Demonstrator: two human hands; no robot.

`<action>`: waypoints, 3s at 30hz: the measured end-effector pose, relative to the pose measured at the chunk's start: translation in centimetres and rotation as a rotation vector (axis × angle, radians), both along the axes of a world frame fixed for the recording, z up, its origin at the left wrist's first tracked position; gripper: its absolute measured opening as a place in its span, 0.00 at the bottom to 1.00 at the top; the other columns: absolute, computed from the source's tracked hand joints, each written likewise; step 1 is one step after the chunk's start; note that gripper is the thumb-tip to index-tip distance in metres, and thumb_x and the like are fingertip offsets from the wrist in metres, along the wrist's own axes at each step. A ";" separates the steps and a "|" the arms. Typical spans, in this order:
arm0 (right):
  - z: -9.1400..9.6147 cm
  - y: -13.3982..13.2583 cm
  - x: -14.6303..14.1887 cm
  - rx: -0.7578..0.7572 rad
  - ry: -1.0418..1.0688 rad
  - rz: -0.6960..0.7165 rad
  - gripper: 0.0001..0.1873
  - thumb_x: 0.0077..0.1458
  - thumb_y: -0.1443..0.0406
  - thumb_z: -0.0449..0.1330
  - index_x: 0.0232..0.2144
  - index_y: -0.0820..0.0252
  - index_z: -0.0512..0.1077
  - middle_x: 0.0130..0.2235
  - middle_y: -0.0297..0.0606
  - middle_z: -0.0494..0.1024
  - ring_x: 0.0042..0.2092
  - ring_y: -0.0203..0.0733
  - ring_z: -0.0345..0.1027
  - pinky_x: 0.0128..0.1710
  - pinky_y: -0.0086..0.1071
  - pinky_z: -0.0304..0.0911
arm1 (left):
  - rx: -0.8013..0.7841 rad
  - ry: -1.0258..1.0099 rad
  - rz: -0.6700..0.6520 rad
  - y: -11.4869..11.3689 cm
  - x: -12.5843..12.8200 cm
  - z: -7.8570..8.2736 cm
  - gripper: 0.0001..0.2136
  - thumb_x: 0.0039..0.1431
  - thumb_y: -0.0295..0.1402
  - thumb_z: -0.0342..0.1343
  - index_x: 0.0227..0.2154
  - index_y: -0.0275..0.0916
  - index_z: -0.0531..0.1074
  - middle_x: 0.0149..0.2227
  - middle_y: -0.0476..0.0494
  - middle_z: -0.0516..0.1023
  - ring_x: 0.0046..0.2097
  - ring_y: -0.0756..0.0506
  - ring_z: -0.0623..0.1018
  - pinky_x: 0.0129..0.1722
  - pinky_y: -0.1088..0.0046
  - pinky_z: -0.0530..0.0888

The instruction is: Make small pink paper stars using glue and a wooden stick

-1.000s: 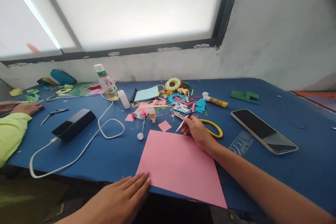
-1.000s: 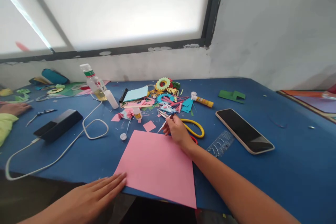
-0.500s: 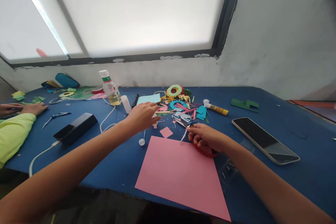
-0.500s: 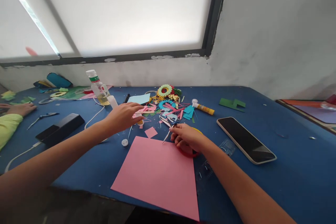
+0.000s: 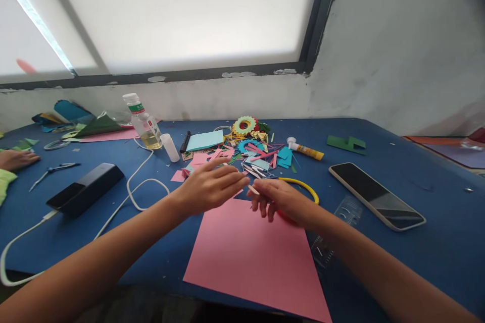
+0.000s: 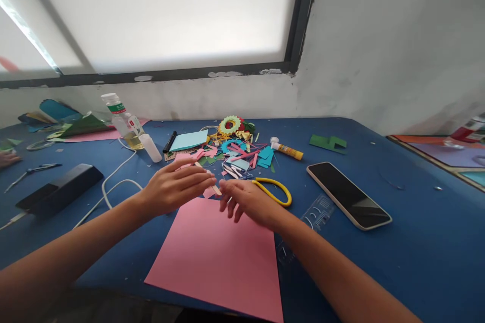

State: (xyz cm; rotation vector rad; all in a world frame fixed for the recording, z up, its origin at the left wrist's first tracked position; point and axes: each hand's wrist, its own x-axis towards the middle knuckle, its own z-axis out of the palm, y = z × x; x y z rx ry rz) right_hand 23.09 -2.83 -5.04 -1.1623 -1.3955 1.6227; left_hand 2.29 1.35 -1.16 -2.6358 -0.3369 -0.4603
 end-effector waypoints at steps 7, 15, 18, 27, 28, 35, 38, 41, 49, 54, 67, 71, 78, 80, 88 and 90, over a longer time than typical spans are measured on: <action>0.1 -1.3 -1.5 -0.030 0.126 0.072 0.14 0.53 0.55 0.55 0.25 0.60 0.66 0.24 0.31 0.71 0.22 0.30 0.64 0.20 0.24 0.61 | -0.008 -0.176 -0.129 0.5 -0.2 -2.7 0.12 0.63 0.27 0.45 0.48 0.41 0.65 0.45 0.47 0.77 0.49 0.49 0.74 0.55 0.66 0.64; -0.4 -0.2 -0.8 -0.016 0.114 -0.018 0.11 0.53 0.59 0.55 0.25 0.60 0.64 0.22 0.30 0.70 0.21 0.29 0.63 0.19 0.23 0.60 | -0.765 -0.188 0.393 0.9 -0.8 -1.8 0.32 0.50 0.49 0.56 0.55 0.35 0.61 0.55 0.33 0.67 0.57 0.35 0.65 0.52 0.56 0.65; -0.8 0.0 -0.8 -0.014 0.123 -0.031 0.11 0.53 0.59 0.54 0.25 0.61 0.63 0.21 0.29 0.69 0.20 0.29 0.62 0.19 0.23 0.59 | -0.833 -0.028 0.328 1.8 -1.3 -2.2 0.21 0.45 0.40 0.63 0.44 0.38 0.72 0.51 0.38 0.72 0.54 0.36 0.68 0.54 0.57 0.61; -0.9 0.0 -0.4 0.014 0.140 -0.072 0.10 0.54 0.60 0.54 0.25 0.60 0.62 0.21 0.28 0.69 0.20 0.28 0.61 0.20 0.23 0.58 | -0.931 -0.018 0.348 3.0 -1.5 -0.9 0.16 0.52 0.38 0.56 0.43 0.37 0.72 0.42 0.41 0.78 0.42 0.44 0.76 0.38 0.70 0.70; -0.9 0.0 -0.4 0.017 0.141 -0.075 0.11 0.54 0.60 0.54 0.25 0.60 0.62 0.21 0.28 0.69 0.20 0.28 0.61 0.20 0.24 0.58 | -0.939 -0.019 0.345 2.9 -1.3 -1.1 0.21 0.50 0.39 0.59 0.47 0.37 0.69 0.43 0.40 0.77 0.43 0.43 0.76 0.38 0.70 0.71; -0.5 0.0 -0.5 0.056 0.140 -0.035 0.11 0.54 0.59 0.53 0.25 0.60 0.62 0.22 0.30 0.69 0.21 0.29 0.61 0.21 0.25 0.58 | -0.875 0.008 0.189 1.6 1.3 -3.0 0.22 0.54 0.35 0.56 0.52 0.40 0.64 0.50 0.40 0.72 0.47 0.44 0.74 0.41 0.70 0.73; -0.4 -0.1 -0.4 0.099 0.139 -0.007 0.13 0.55 0.58 0.53 0.24 0.60 0.61 0.22 0.29 0.69 0.21 0.29 0.62 0.22 0.26 0.59 | -0.775 0.040 0.107 1.6 2.4 -3.2 0.20 0.52 0.26 0.55 0.50 0.40 0.66 0.54 0.38 0.68 0.53 0.40 0.70 0.46 0.64 0.71; -0.5 -0.3 -0.4 0.157 0.133 0.020 0.14 0.55 0.57 0.53 0.25 0.60 0.61 0.22 0.29 0.69 0.21 0.30 0.62 0.23 0.26 0.58 | -0.691 0.073 0.016 1.9 3.5 -3.0 0.15 0.54 0.21 0.51 0.45 0.38 0.70 0.53 0.38 0.68 0.56 0.40 0.67 0.52 0.61 0.66; -0.2 -0.9 -0.4 0.289 0.104 0.048 0.15 0.57 0.54 0.53 0.26 0.59 0.61 0.24 0.30 0.68 0.23 0.30 0.61 0.25 0.28 0.57 | -0.665 0.038 -0.004 2.5 4.4 -2.5 0.04 0.54 0.25 0.54 0.31 0.39 0.73 0.42 0.43 0.77 0.47 0.43 0.74 0.47 0.67 0.70; 0.3 -1.5 -0.8 0.308 0.064 0.041 0.14 0.58 0.55 0.52 0.29 0.59 0.62 0.23 0.29 0.67 0.22 0.30 0.59 0.23 0.27 0.55 | -0.734 -0.291 0.307 4.2 1.1 -3.0 0.09 0.56 0.33 0.52 0.38 0.36 0.69 0.37 0.40 0.77 0.39 0.42 0.77 0.37 0.65 0.74; 0.9 -2.4 -1.5 0.163 0.093 0.071 0.15 0.57 0.52 0.51 0.30 0.59 0.62 0.20 0.29 0.65 0.20 0.30 0.56 0.20 0.26 0.52 | -1.017 -0.767 0.391 2.8 -1.2 -1.9 0.21 0.53 0.41 0.54 0.48 0.34 0.65 0.51 0.34 0.70 0.51 0.40 0.72 0.50 0.60 0.69; 1.0 -2.9 -1.8 0.185 -0.064 0.087 0.14 0.58 0.54 0.50 0.31 0.59 0.63 0.22 0.30 0.66 0.23 0.30 0.57 0.22 0.26 0.53 | -1.263 -0.895 0.264 -0.2 -1.1 0.8 0.18 0.59 0.43 0.45 0.41 0.34 0.71 0.32 0.42 0.77 0.29 0.49 0.77 0.31 0.71 0.75; 0.6 -3.2 -1.9 0.283 -0.295 0.090 0.15 0.60 0.54 0.47 0.31 0.57 0.65 0.23 0.30 0.65 0.23 0.31 0.56 0.22 0.27 0.52 | -1.346 -1.010 0.307 -0.9 -1.2 0.1 0.10 0.51 0.39 0.59 0.25 0.37 0.77 0.21 0.49 0.74 0.23 0.52 0.72 0.24 0.78 0.70; 0.5 -3.2 -2.0 0.229 -0.266 0.090 0.16 0.60 0.53 0.47 0.31 0.57 0.64 0.22 0.30 0.66 0.23 0.31 0.56 0.22 0.27 0.53 | -1.477 -1.030 0.225 -0.7 -1.4 -0.8 0.18 0.52 0.48 0.55 0.36 0.39 0.76 0.30 0.45 0.78 0.28 0.49 0.75 0.27 0.75 0.73; 0.3 -3.5 -2.4 0.152 -0.215 0.111 0.17 0.58 0.51 0.48 0.31 0.58 0.65 0.22 0.31 0.66 0.23 0.32 0.56 0.22 0.27 0.54 | -1.572 -0.931 0.183 -1.3 -1.2 -1.2 0.12 0.56 0.39 0.54 0.26 0.37 0.77 0.27 0.46 0.77 0.28 0.50 0.74 0.29 0.76 0.73; 0.2 -3.4 -2.5 0.083 -0.159 0.122 0.17 0.58 0.51 0.50 0.30 0.58 0.65 0.22 0.31 0.66 0.23 0.31 0.56 0.22 0.26 0.54 | -1.537 -0.932 0.189 -1.6 -1.2 -1.1 0.14 0.56 0.37 0.53 0.20 0.37 0.75 0.23 0.47 0.76 0.27 0.50 0.73 0.28 0.76 0.72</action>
